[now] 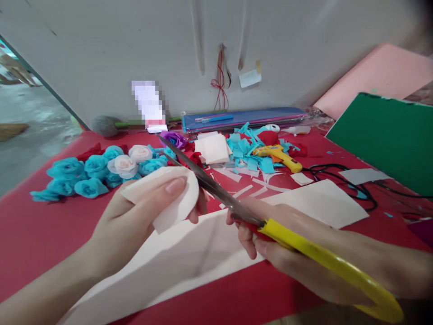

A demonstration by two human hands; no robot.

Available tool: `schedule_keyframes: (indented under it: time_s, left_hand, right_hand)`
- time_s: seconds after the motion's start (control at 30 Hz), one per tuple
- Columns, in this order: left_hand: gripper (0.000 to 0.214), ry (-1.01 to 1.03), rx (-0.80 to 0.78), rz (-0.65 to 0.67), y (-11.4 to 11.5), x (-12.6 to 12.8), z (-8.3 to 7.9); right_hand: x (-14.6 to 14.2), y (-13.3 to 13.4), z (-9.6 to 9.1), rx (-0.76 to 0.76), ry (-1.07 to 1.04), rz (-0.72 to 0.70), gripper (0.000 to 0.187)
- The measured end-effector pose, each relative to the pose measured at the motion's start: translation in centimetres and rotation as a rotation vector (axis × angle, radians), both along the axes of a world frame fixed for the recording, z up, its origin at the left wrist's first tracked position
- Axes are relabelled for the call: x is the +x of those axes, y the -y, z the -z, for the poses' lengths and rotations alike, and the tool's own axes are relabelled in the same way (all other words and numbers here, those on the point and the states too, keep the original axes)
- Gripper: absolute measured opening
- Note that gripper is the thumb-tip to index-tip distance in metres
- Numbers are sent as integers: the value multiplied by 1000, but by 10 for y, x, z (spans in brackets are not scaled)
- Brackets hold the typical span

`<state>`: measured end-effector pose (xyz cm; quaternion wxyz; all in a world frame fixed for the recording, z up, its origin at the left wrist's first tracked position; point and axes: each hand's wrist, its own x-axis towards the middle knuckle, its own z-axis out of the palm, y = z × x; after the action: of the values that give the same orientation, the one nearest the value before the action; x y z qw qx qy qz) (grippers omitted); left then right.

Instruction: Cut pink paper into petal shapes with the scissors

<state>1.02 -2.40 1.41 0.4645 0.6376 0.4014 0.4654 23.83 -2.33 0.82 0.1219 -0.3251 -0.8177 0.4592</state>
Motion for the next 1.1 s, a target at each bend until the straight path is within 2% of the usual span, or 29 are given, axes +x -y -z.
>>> schedule_keyframes:
  time_s: [0.2,0.47,0.6,0.77,0.9,1.1]
  left_hand:
    - [22,18,-38,-14,2,-2,2]
    - [20,73,-126,-22,3,-3,5]
    - [23,58,-156,36,3,0,-1]
    - [25,45,-121,81,2,2,-7]
    - [32,23,-72,97,2,1,-6]
    - [27,18,-79,98,0,-1,-4]
  right_hand:
    - [-2,1,0,84,38,18,7]
    - [-6,0,-4,100,85,58,13]
    - [-6,1,-4,94,56,49,18]
    - [-6,1,-4,56,40,58,22]
    - [-5,0,-4,45,7,50,24]
    - [-1,1,-9,35,48,61,29]
